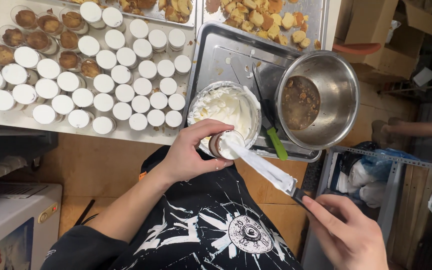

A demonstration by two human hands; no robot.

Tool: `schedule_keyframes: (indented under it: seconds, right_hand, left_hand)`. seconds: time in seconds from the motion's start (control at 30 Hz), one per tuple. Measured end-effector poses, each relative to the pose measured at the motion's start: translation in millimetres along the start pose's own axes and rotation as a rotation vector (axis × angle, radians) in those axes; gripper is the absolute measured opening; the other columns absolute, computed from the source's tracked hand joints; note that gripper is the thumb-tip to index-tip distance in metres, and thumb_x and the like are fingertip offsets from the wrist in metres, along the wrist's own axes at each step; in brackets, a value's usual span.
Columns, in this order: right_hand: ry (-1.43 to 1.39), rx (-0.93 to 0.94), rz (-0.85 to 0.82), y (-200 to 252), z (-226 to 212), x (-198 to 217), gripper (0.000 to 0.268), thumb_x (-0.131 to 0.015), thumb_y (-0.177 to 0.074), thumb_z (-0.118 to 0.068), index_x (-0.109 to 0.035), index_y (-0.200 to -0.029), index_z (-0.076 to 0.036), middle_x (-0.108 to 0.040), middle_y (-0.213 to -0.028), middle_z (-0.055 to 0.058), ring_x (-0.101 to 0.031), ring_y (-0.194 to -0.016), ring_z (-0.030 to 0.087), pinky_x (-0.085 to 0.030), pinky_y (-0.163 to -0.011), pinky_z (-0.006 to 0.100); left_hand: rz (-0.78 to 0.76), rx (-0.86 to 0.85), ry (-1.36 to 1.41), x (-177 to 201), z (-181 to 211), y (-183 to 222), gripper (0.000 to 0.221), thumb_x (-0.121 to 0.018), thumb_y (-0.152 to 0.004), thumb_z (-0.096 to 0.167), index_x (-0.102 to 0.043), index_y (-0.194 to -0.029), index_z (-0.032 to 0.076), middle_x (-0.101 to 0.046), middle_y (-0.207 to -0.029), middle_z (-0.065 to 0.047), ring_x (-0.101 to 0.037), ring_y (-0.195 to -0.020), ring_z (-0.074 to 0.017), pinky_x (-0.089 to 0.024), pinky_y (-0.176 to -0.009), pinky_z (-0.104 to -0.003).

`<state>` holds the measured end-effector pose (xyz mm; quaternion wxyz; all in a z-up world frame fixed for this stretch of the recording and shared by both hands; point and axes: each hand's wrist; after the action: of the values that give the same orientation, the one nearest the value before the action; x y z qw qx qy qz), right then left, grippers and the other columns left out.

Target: Filling small plastic containers with white cream using a knife in a bakery setting.

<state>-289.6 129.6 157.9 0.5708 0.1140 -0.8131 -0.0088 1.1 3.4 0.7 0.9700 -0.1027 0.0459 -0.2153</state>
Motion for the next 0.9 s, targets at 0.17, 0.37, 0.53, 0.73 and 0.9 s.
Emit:
schedule_keyframes:
  seconds: [0.17,0.37,0.53,0.73,0.9]
  right_hand:
    - [0.021,0.008,-0.039,2.4,0.4,1.8,0.044,-0.08,-0.069,-0.001,-0.077,-0.111,-0.015,-0.07,-0.098,0.007,-0.071,-0.067,0.014,-0.057,-0.057,0.029]
    - [0.011,0.008,-0.055,11.8,11.4,0.9,0.046,-0.08,-0.077,-0.006,-0.078,-0.12,-0.024,-0.071,-0.106,0.003,-0.068,-0.079,0.011,-0.055,-0.068,0.026]
    - [0.018,-0.05,-0.051,-0.1,-4.8,6.1,0.044,-0.079,-0.07,-0.001,-0.077,-0.11,-0.018,-0.071,-0.097,0.006,-0.073,-0.07,0.015,-0.058,-0.06,0.029]
    - [0.074,-0.1,-0.038,0.3,-6.2,10.3,0.041,-0.081,-0.074,-0.006,-0.077,-0.112,-0.018,-0.07,-0.098,0.004,-0.073,-0.07,0.013,-0.059,-0.06,0.027]
    - [0.042,-0.072,-0.047,-7.8,-13.5,6.7,0.045,-0.079,-0.073,-0.004,-0.076,-0.115,-0.017,-0.071,-0.098,0.004,-0.073,-0.071,0.015,-0.058,-0.061,0.028]
  left_hand:
    - [-0.063,0.045,0.085,4.8,-4.0,2.4,0.066,-0.09,-0.072,0.008,-0.066,-0.133,0.006,-0.069,-0.127,-0.008,-0.066,-0.121,-0.0187,-0.048,-0.112,-0.032]
    - [-0.153,0.137,0.385,10.9,-11.9,8.2,0.069,-0.087,-0.078,0.002,-0.06,-0.142,0.002,-0.06,-0.139,-0.007,-0.057,-0.133,-0.0166,-0.042,-0.12,-0.033]
    - [-0.171,0.144,0.394,13.0,-8.5,8.8,0.07,-0.087,-0.078,0.002,-0.06,-0.142,0.003,-0.059,-0.14,-0.007,-0.057,-0.133,-0.0166,-0.042,-0.12,-0.033]
    - [-0.008,0.036,-0.002,8.5,6.5,5.1,0.064,-0.091,-0.071,0.01,-0.067,-0.13,0.006,-0.069,-0.126,-0.008,-0.067,-0.12,-0.0202,-0.05,-0.108,-0.033]
    - [0.148,-0.024,-0.143,-3.2,9.9,4.8,0.057,-0.093,-0.071,0.014,-0.067,-0.121,0.005,-0.069,-0.121,-0.009,-0.069,-0.116,-0.023,-0.053,-0.104,-0.034]
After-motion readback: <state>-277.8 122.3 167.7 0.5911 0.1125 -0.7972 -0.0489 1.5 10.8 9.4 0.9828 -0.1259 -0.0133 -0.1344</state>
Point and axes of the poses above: each hand's wrist, its own y-axis away from the middle knuckle, its own x-axis out of the back of the hand, z = x × y
